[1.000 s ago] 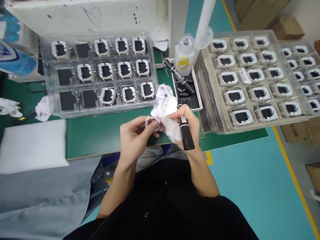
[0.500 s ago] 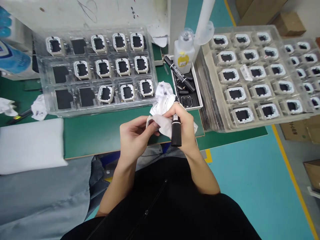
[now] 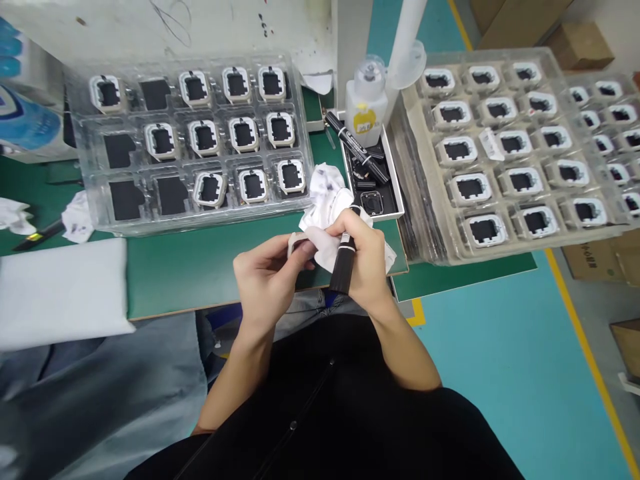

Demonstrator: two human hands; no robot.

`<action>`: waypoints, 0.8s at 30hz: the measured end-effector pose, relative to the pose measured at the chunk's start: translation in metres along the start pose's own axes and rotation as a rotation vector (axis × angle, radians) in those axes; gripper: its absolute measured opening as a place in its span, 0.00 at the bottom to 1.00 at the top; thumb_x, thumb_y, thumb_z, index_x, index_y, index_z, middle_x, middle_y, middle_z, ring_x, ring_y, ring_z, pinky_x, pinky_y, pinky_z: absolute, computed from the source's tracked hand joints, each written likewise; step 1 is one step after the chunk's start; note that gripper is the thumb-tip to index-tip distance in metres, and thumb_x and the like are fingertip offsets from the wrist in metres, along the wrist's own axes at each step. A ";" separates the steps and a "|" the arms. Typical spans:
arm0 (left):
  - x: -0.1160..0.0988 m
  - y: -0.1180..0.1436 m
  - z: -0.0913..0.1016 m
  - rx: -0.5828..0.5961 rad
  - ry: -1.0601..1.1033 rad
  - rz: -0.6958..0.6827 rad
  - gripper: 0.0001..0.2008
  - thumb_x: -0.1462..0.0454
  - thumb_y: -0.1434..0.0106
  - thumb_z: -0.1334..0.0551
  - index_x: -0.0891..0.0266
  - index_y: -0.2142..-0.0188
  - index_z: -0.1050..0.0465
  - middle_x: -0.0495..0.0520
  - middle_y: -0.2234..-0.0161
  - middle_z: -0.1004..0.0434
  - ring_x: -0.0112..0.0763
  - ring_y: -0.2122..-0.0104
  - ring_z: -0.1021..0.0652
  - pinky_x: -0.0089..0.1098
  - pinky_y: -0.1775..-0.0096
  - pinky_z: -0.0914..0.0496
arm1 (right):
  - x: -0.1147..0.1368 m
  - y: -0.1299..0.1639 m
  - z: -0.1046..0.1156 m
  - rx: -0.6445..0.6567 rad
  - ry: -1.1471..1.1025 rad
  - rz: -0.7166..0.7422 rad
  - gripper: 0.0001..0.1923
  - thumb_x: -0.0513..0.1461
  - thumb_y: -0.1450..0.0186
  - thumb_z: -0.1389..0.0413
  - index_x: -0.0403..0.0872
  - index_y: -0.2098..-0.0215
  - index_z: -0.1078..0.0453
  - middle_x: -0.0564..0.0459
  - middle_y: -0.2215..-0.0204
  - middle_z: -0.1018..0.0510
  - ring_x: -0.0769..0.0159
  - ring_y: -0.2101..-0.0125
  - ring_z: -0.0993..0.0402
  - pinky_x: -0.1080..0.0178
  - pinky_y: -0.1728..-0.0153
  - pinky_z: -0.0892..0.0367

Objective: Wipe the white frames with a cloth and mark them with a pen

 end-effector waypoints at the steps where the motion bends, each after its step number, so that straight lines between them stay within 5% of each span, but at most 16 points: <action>1: 0.001 0.000 0.000 -0.007 0.045 0.017 0.09 0.57 0.27 0.26 0.60 0.61 0.11 0.50 0.71 0.14 0.30 0.73 0.19 0.29 0.67 0.25 | 0.000 0.000 0.001 -0.041 -0.007 0.008 0.18 0.42 0.33 0.27 0.51 0.72 0.30 0.62 0.76 0.28 0.70 0.74 0.39 0.62 0.72 0.44; 5: 0.006 -0.001 -0.001 0.013 0.175 0.073 0.10 0.55 0.28 0.25 0.60 0.60 0.11 0.53 0.66 0.11 0.32 0.70 0.16 0.30 0.67 0.21 | -0.001 0.000 0.004 -0.131 -0.029 0.017 0.21 0.45 0.32 0.26 0.51 0.73 0.31 0.61 0.76 0.31 0.69 0.74 0.39 0.60 0.72 0.43; 16: -0.003 -0.006 0.000 0.040 0.214 0.061 0.07 0.60 0.30 0.24 0.60 0.63 0.12 0.49 0.70 0.13 0.26 0.76 0.17 0.25 0.71 0.22 | -0.005 0.000 0.001 -0.070 0.078 0.115 0.22 0.47 0.29 0.29 0.51 0.71 0.35 0.62 0.77 0.35 0.71 0.77 0.43 0.62 0.75 0.46; 24: -0.003 -0.004 -0.003 0.048 0.209 0.049 0.06 0.60 0.29 0.25 0.61 0.62 0.12 0.49 0.71 0.14 0.27 0.75 0.18 0.25 0.70 0.23 | -0.005 0.009 -0.002 -0.054 0.180 0.156 0.13 0.43 0.28 0.33 0.53 0.64 0.33 0.62 0.74 0.33 0.70 0.75 0.42 0.62 0.74 0.45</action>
Point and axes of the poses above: each hand's wrist, its own y-axis away from the middle knuckle, its own z-axis out of the back of the hand, x = y × z, the point moved 3 cm from there along -y, towards the middle knuckle
